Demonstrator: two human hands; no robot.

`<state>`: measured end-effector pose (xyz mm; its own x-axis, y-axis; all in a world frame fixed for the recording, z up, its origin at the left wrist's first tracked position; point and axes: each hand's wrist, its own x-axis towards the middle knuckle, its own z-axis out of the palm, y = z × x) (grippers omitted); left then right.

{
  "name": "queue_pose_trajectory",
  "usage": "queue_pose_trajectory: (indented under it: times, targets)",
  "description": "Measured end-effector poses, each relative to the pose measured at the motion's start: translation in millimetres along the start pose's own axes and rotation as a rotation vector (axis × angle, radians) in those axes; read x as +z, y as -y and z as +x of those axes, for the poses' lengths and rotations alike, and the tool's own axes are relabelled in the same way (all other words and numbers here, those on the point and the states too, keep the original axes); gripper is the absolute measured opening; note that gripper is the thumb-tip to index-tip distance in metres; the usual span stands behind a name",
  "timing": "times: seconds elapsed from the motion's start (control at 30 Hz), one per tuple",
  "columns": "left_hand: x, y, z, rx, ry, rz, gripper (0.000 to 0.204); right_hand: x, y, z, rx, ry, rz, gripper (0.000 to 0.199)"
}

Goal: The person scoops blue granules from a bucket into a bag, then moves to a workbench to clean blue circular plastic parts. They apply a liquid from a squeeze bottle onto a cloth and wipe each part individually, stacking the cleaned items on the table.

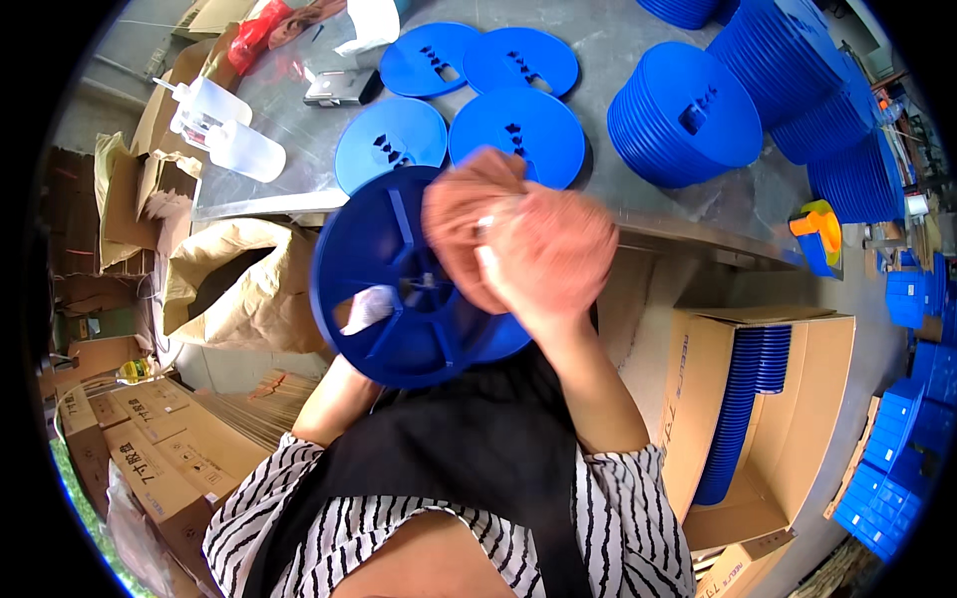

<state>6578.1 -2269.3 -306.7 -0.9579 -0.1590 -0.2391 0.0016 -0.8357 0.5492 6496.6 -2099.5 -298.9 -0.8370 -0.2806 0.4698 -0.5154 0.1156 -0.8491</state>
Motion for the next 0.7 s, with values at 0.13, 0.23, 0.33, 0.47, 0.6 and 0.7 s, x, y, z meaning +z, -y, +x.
queue_pose_trajectory:
  times: [0.13,0.23,0.33,0.47,0.6,0.7]
  targets:
    - [15,-57,14,0.339,-0.032,0.633,0.062,-44,-61,-59,0.261,-0.082,0.107,0.032]
    - [39,-93,87,0.526,0.069,1.345,0.061,-71,-48,-81,0.485,-0.330,0.271,0.038]
    - [45,-123,186,0.397,0.182,2.044,0.074,-79,-39,-83,0.608,-0.545,0.397,0.050]
    - [49,-117,278,0.238,-0.046,2.410,0.071,-82,-39,-84,0.521,-0.483,0.352,0.054]
    - [32,-109,296,0.327,-0.139,2.535,0.069,-84,-46,-95,0.559,-0.513,0.492,0.052]
    - [6,-97,247,0.712,0.031,2.266,0.055,-94,-69,-115,0.700,-0.511,0.902,0.040]
